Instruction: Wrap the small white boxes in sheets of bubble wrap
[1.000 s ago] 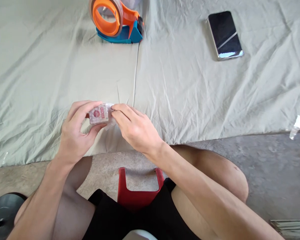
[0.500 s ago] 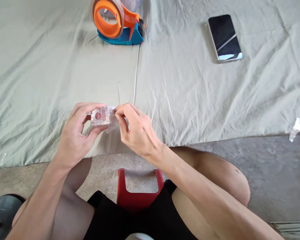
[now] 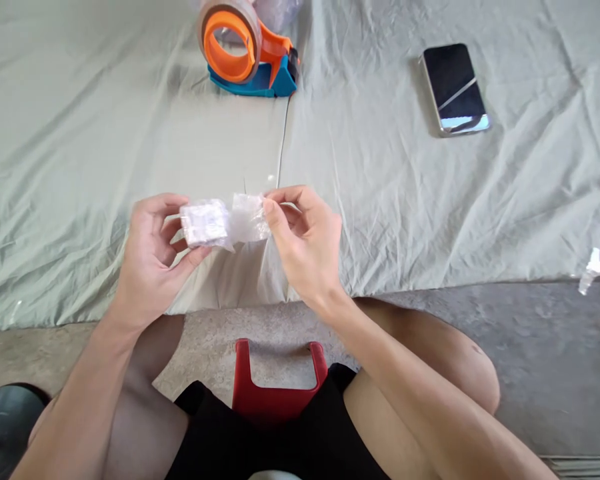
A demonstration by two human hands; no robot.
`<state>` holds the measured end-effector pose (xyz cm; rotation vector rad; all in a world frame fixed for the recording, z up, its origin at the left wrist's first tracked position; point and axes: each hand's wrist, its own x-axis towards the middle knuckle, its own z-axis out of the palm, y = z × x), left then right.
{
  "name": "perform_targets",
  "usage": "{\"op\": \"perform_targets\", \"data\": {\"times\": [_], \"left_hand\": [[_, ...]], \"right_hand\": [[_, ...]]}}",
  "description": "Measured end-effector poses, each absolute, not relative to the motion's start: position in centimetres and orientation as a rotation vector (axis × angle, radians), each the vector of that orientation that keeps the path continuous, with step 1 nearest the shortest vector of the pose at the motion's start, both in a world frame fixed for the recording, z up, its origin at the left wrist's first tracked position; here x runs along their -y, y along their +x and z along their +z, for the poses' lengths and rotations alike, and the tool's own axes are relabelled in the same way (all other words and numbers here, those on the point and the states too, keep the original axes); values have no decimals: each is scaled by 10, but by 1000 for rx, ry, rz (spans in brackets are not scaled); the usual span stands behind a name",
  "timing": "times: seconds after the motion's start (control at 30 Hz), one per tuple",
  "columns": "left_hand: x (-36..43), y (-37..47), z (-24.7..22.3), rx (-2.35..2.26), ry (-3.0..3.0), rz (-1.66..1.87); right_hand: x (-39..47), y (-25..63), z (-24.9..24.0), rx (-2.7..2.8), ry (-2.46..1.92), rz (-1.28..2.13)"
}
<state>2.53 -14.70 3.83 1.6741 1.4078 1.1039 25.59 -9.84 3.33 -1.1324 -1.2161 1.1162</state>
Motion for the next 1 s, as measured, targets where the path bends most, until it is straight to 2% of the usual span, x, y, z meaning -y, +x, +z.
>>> {"op": "perform_targets", "data": {"times": [0.37,0.67,0.8,1.0], "left_hand": [[145,28,40,-1529,1712,1053],[138,21,31,-1572,1842,1062],[139,25,28,-1566,1904,1007],[143,60,30,-1605,2241,1129]], "right_hand": [[83,263,29,862,-1149,1540],[83,267,29,919,-1230,1412],[83,268,31,868,-1195,1482],[95,260,41,886,-1092,1599]]}}
